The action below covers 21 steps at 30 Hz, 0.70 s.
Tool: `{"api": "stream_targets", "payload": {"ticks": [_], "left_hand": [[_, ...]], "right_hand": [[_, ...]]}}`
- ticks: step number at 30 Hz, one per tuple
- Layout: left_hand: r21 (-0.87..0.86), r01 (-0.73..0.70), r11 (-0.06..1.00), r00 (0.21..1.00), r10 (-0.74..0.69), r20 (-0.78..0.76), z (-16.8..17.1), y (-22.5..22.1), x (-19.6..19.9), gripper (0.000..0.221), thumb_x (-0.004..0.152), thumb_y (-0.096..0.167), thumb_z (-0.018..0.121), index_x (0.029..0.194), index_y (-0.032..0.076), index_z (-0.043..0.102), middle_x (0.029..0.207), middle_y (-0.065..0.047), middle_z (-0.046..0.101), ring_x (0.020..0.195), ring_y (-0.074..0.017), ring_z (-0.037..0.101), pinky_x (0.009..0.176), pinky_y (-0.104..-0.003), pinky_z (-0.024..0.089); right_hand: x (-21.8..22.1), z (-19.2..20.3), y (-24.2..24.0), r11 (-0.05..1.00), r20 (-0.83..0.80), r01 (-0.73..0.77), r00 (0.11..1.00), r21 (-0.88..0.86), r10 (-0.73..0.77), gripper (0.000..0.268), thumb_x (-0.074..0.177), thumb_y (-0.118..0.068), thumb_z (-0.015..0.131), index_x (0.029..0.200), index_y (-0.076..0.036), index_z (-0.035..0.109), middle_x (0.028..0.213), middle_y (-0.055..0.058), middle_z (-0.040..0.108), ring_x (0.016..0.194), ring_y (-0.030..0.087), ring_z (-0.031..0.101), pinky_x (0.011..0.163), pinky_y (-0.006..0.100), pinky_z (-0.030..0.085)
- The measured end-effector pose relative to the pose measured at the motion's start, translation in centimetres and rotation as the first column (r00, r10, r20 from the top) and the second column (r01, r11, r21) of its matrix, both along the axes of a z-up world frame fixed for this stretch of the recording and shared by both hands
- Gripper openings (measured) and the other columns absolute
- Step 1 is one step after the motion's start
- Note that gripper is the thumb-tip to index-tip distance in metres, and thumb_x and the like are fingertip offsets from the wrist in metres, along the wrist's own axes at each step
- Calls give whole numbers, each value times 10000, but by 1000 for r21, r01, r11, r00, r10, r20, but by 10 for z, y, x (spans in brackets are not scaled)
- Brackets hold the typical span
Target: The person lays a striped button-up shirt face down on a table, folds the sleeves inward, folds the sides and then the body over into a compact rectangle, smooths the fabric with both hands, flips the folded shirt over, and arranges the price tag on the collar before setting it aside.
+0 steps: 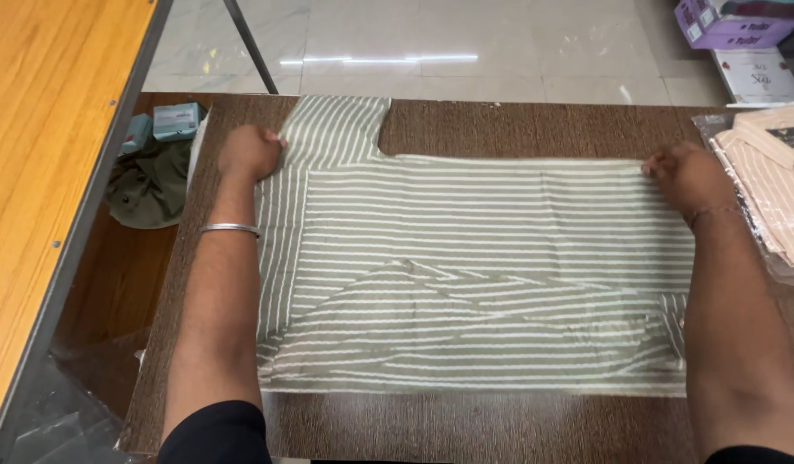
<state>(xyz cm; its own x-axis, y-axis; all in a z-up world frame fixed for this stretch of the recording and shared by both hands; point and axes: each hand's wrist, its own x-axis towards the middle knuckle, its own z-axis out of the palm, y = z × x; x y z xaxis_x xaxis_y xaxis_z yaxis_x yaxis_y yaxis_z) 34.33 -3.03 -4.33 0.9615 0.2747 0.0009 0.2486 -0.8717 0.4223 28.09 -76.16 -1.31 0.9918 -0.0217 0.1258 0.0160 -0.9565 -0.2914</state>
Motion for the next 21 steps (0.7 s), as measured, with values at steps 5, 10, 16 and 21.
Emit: {"api": "stream_targets", "payload": {"ticks": [5,10,16,21], "left_hand": [[-197,48,979,959,10,283,10,4,-7,225,891,288,824,935,88,732,927,-133,756,830,-270,716,758,-418,560],[-655,101,749,970,72,233,57,-4,-42,160,943,162,756,994,46,659,802,-17,684,576,-123,623,502,-287,480],[-803,197,562,970,9,244,76,2,-106,114,1034,140,689,1061,68,606,762,-10,621,579,-82,584,468,-237,407],[-828,281,485,958,-98,268,75,15,-181,116,1056,155,642,1067,78,555,889,-29,639,717,-92,652,548,-239,466]], "right_hand": [[-23,17,-8,1000,190,-7,982,15,4,70,1003,-90,717,998,-39,764,1051,145,704,915,302,682,851,430,550],[-47,44,-14,997,325,-32,944,-68,52,123,988,-116,790,1054,-19,754,1044,129,698,845,264,672,819,398,547],[-97,47,-37,992,340,-80,934,-93,107,139,1014,-153,833,1067,-45,766,1029,98,695,834,205,680,787,340,546],[-152,27,-49,986,367,-138,925,96,94,111,1053,-100,827,1105,-25,762,1046,81,678,876,135,673,788,250,555]]}}
